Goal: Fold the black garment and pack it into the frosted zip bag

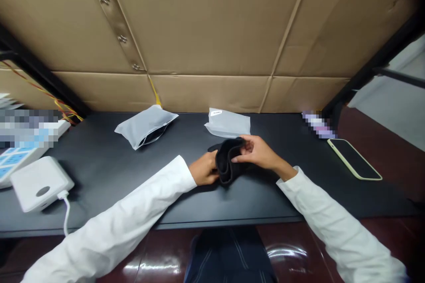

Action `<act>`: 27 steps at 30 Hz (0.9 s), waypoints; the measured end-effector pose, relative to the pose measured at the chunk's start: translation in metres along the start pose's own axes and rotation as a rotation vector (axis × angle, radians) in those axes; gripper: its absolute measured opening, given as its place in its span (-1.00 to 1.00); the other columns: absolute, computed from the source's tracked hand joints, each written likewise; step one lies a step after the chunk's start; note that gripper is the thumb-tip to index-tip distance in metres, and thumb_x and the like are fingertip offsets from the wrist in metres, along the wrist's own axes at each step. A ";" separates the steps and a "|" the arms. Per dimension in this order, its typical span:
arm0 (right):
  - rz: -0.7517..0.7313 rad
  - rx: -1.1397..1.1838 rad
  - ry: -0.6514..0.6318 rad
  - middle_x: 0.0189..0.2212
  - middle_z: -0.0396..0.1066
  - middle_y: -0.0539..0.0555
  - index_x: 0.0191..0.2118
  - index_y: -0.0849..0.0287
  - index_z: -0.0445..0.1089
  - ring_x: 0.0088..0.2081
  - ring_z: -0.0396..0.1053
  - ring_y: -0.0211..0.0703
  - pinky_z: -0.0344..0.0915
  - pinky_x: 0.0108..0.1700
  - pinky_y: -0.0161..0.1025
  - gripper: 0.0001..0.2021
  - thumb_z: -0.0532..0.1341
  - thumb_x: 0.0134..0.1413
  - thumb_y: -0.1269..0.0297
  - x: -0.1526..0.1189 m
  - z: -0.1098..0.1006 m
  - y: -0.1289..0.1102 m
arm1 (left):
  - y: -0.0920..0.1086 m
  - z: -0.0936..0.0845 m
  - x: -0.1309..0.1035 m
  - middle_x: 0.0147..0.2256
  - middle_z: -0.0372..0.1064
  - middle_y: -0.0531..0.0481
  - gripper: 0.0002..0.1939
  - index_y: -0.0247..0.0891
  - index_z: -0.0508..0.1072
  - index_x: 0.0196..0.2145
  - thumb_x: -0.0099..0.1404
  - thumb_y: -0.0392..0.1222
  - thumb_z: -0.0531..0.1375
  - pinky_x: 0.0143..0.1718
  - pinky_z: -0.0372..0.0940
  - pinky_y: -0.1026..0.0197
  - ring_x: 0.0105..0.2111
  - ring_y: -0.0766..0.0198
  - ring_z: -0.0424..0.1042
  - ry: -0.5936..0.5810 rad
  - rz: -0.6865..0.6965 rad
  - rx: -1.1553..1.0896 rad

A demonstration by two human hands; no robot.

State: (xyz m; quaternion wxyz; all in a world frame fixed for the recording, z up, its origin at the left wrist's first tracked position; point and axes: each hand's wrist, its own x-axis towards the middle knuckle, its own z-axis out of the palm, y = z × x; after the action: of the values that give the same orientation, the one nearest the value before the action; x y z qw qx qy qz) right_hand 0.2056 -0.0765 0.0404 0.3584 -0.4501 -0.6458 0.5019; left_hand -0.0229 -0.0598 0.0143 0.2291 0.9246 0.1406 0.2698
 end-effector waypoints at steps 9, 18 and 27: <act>-0.105 -0.357 0.047 -0.26 0.44 0.05 -0.44 0.16 0.34 -0.29 0.32 -0.14 0.25 -0.23 -0.22 -0.68 0.32 -0.04 -0.01 0.007 -0.002 0.010 | 0.011 -0.009 0.003 -0.54 0.31 -0.01 -0.70 -0.27 0.34 -0.58 0.19 -0.02 0.11 -0.32 0.26 0.19 -0.47 0.24 0.30 -0.100 -0.233 -0.499; -0.062 -0.368 0.010 -0.18 0.45 0.08 -0.06 0.13 0.35 -0.16 0.40 -0.08 0.29 -0.09 -0.16 -0.54 0.35 -0.05 0.01 0.004 -0.012 0.006 | 0.019 -0.005 0.012 -0.43 0.29 0.06 -0.65 -0.29 0.36 -0.37 0.12 0.05 0.29 -0.33 0.20 0.25 -0.39 0.28 0.28 0.283 -0.574 -0.532; 0.005 -0.486 -0.260 -0.52 0.42 -0.04 -0.39 0.11 0.49 -0.43 0.35 -0.13 0.27 -0.36 -0.24 -0.51 0.49 -0.45 -0.12 0.000 -0.009 -0.007 | 0.014 0.007 0.030 -0.44 0.24 0.13 -0.55 -0.22 0.25 -0.38 0.01 0.06 0.39 -0.34 0.18 0.26 -0.41 0.32 0.24 0.280 -0.597 -0.337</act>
State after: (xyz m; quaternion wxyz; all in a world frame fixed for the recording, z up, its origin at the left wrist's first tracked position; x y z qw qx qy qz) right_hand 0.2119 -0.0742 0.0498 0.1527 -0.4563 -0.7868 0.3865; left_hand 0.0074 -0.0631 0.0289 0.4252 0.7464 0.3877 0.3345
